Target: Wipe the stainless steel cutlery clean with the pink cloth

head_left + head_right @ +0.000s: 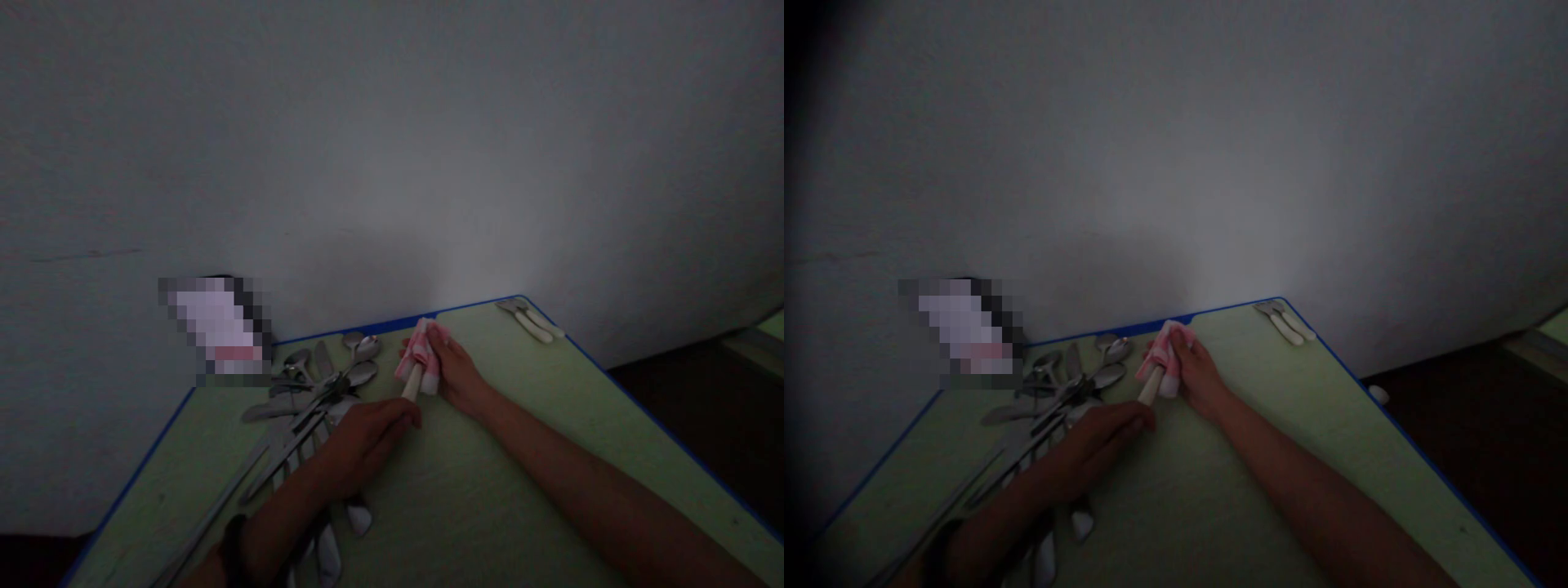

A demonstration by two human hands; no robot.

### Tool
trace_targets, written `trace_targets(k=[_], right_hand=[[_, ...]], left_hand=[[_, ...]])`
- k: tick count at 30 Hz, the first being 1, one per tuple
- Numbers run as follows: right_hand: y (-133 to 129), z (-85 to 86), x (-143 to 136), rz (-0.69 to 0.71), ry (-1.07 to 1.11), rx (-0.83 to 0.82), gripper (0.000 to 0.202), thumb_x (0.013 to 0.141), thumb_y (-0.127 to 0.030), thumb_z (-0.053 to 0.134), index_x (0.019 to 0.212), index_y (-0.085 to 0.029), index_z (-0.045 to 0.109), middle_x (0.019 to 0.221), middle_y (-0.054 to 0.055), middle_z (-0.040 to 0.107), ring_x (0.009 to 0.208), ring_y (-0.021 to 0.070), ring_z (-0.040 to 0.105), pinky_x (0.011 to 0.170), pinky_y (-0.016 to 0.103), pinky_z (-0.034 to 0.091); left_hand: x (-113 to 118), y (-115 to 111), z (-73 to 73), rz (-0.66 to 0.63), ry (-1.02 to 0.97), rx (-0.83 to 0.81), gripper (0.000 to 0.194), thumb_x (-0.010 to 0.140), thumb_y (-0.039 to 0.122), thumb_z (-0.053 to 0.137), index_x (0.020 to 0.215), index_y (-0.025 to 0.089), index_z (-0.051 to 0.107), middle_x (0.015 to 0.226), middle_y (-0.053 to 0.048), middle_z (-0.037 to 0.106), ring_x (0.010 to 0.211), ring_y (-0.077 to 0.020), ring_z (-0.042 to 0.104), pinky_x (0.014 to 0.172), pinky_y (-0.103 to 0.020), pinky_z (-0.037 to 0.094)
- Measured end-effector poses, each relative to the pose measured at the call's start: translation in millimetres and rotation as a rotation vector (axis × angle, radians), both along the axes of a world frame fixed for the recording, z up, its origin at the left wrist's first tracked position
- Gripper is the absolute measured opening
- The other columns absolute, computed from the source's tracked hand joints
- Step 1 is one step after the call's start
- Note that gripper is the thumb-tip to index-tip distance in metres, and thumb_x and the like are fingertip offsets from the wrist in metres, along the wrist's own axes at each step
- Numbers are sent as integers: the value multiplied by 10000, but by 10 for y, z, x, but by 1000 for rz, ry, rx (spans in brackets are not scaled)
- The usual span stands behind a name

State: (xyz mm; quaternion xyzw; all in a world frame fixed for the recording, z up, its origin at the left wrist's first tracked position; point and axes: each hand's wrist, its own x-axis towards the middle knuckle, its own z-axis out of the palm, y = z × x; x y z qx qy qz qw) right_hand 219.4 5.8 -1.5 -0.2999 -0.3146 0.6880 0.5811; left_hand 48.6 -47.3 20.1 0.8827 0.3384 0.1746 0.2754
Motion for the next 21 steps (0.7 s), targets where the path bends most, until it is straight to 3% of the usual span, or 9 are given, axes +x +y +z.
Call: trace_targets(k=[3, 13, 16, 19, 21], right_hand=[[27, -11, -17, -108, 35, -13, 435, 682, -546, 625, 919, -183, 584, 860, 50, 667, 731, 168, 622, 663, 321, 510], [17, -17, -18, -183, -16, 41, 447, 688, -564, 602, 944, -201, 551, 797, 34, 668, 690, 167, 634, 638, 312, 509], [11, -18, -24, -127, -74, 16, 459, 684, -597, 581, 878, -182, 567, 758, 44, 669, 659, 167, 631, 604, 295, 498], [-4, -20, -23, -53, -146, 36, 463, 700, -615, 549, 796, -163, 589, 703, 46, 664, 617, 158, 619, 593, 284, 485], [-8, -22, -16, -9, -147, 49, 459, 703, -607, 555, 780, -156, 598, 690, 45, 662, 596, 150, 611, 590, 281, 482]], left_hand=[[-15, -17, 53, -47, 16, -6, 238, 940, 272, 319, 954, 213, 549, 888, -2, 606, 821, -138, 562, 765, -241, 393], [-24, -15, 31, -99, 28, 15, 254, 940, 272, 304, 955, 210, 549, 918, -21, 582, 813, -144, 548, 753, -250, 403], [-10, -2, -11, -2, 23, 3, 255, 942, 283, 297, 1052, 223, 519, 943, -30, 596, 817, -154, 564, 736, -259, 422], [-7, 19, -68, 144, -41, 1, 283, 934, 302, 317, 1185, 208, 406, 982, -57, 599, 820, -162, 582, 737, -277, 444], [-10, 38, -108, 169, -99, 20, 326, 922, 299, 343, 1230, 190, 322, 1061, -92, 577, 858, -166, 583, 775, -292, 447]])
